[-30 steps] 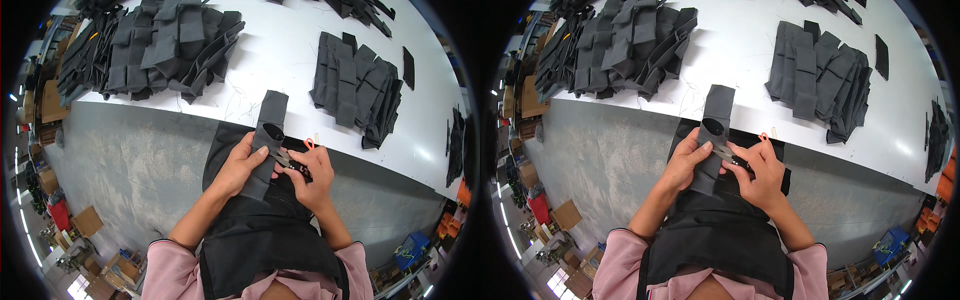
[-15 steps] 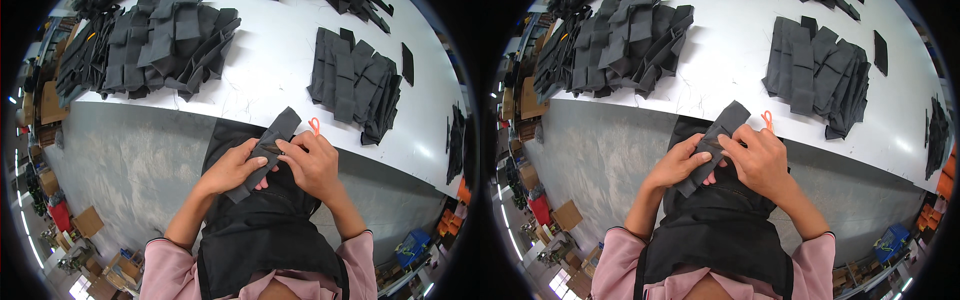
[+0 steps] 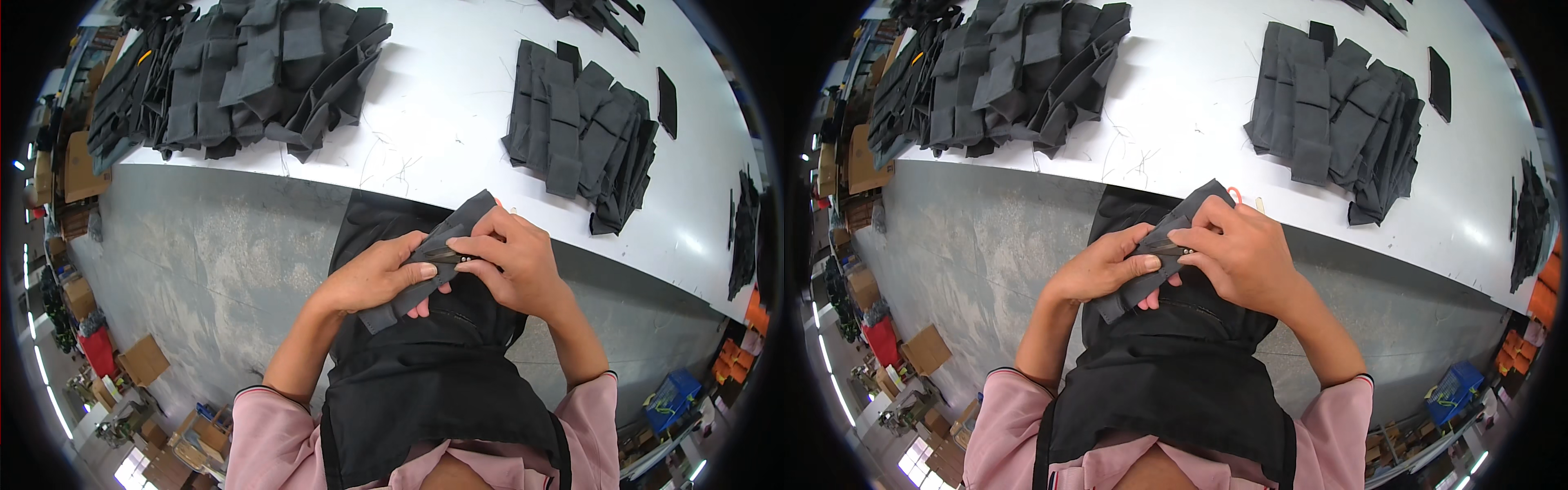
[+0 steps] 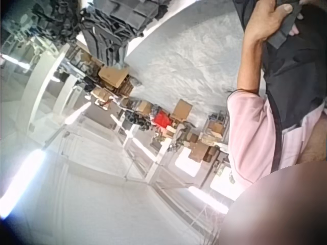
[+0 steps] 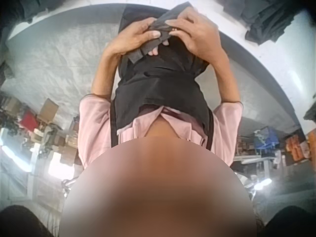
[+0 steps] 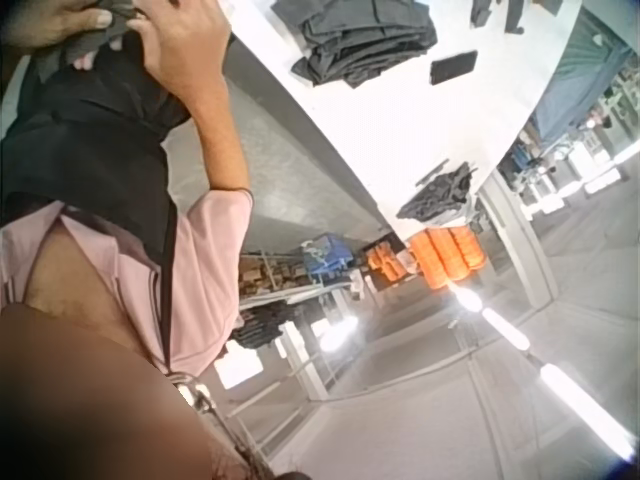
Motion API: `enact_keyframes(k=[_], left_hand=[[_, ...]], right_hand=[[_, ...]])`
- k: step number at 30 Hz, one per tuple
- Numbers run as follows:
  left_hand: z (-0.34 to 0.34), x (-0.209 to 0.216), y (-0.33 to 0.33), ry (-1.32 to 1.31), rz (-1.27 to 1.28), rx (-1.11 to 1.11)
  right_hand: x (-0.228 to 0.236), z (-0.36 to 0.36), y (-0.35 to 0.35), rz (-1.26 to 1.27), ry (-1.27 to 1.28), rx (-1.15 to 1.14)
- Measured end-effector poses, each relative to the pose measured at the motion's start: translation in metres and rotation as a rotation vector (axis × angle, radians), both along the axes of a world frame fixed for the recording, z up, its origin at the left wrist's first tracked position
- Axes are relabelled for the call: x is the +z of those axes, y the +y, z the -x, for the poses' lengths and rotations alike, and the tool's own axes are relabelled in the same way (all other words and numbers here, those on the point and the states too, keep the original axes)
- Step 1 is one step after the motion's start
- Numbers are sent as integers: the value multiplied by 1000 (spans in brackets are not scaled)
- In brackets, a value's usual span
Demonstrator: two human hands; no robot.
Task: Using hand-held snips to trim excess material and threads from rectangular dark fabric or rubber strips.
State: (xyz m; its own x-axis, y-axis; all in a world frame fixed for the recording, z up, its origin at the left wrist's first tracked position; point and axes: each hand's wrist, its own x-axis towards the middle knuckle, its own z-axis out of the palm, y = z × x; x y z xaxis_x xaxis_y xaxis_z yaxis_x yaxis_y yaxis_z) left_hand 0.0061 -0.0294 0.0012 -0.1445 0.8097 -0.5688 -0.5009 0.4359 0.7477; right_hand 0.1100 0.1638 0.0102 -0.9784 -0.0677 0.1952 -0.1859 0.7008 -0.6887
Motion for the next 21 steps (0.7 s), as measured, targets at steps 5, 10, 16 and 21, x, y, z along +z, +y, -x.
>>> enact_keyframes(k=[5,10,16,21], left_hand=[[3,3,0,-39,3,-24],[5,2,-3,-97,5,-66],[11,0,-5,-64,-23,-225],[15,3,-3,-59,19,-293]], right_hand=[[3,4,3,8,-51,4],[6,9,6,-28,-76,69],[7,19,15,-55,-102,236],[7,23,16,-75,-94,287]])
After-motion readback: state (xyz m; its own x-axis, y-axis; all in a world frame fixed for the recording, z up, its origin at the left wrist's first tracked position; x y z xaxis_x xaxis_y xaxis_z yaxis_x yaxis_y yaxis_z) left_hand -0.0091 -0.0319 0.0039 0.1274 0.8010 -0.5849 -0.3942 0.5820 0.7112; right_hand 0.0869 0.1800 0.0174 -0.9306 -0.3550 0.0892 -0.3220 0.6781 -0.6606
